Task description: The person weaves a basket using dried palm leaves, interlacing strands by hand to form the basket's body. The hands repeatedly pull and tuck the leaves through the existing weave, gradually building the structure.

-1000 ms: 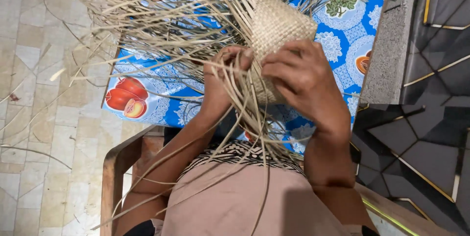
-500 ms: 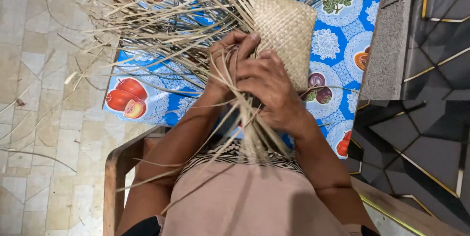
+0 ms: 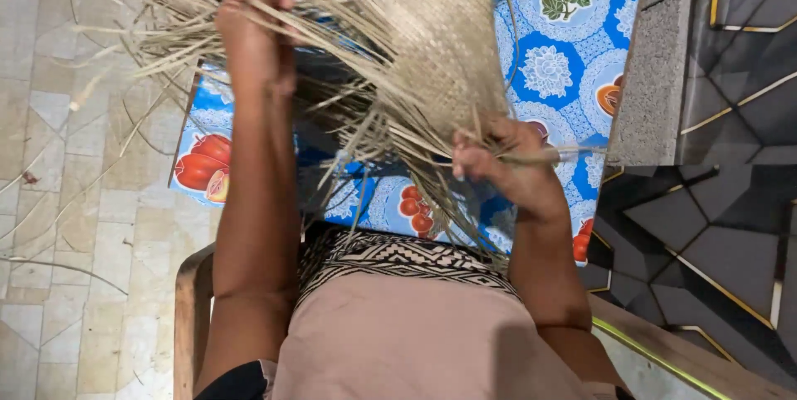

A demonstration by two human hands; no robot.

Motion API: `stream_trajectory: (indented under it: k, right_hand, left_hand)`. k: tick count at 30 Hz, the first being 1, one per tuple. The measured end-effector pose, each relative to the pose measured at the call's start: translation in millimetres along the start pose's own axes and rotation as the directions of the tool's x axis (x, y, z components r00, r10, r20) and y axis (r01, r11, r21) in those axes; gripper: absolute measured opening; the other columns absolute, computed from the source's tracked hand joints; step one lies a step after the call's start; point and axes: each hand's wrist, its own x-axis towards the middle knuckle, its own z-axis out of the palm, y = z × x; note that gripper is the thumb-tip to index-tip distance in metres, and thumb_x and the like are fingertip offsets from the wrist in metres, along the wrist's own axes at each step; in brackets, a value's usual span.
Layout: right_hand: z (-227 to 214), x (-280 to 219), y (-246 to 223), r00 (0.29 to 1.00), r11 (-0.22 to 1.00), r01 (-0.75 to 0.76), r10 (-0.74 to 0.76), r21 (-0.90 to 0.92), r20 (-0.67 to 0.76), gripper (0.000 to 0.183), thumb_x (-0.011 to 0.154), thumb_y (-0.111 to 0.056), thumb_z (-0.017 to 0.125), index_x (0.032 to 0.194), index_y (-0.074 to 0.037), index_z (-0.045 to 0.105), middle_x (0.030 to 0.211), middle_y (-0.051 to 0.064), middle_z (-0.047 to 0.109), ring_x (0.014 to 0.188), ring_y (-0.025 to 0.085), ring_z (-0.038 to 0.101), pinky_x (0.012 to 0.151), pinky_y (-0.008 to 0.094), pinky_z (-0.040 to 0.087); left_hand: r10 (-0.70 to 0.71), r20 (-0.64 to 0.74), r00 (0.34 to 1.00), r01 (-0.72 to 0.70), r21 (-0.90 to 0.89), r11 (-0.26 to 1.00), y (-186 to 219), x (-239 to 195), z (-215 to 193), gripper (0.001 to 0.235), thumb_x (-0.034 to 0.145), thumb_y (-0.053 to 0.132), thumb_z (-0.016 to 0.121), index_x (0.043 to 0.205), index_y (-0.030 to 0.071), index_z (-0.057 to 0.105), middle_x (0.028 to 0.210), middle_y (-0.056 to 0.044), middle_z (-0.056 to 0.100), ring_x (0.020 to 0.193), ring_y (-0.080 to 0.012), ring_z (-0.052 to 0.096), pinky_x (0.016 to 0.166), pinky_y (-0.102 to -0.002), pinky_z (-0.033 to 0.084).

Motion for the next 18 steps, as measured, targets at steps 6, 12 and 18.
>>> stream_trajectory:
  k: [6,12,18]
  right_hand:
    - [-17.9,7.0,6.1,0.993,0.974,0.052,-0.027,0.219,-0.115,0.031,0.106,-0.029,0.060,0.082,-0.015,0.048,0.056,-0.001,0.048,0.053,0.013,0.057,0.071,0.033,0.053]
    - [-69.3,1.3,38.2,0.772,0.952,0.023,0.177,0.305,-0.611,0.018,0.101,-0.022,0.072,0.096,-0.018,0.055,0.069,0.000,0.046,0.052,0.011,0.046,0.045,0.027,0.041]
    - [-116.2,-12.7,61.5,0.535,0.754,-0.495,-0.127,-0.432,-0.835,0.078,0.095,-0.023,0.091,0.139,-0.020,0.028,0.139,0.024,0.054,0.111,0.036,0.057,0.086,0.050,0.050]
  left_hand:
    - [-0.304,-0.095,0.948,0.166,-0.667,0.727,3.2,61.8,-95.2,0.025,0.083,0.003,0.083,0.104,-0.003,0.071,0.093,-0.015,0.069,0.075,-0.0215,0.067,0.064,-0.028,0.059]
    - [-0.117,-0.377,0.919,-0.091,-0.490,0.867,61.5,-15.9,-48.9,0.080,0.068,0.017,0.084,0.140,-0.003,0.055,0.137,-0.021,0.059,0.102,-0.0307,0.070,0.079,-0.035,0.063]
    - [0.447,0.145,0.883,-0.419,-0.188,0.888,36.7,-143.3,7.1,0.010,0.105,0.008,0.052,0.105,0.001,0.059,0.103,-0.009,0.058,0.104,-0.0192,0.058,0.102,-0.032,0.052]
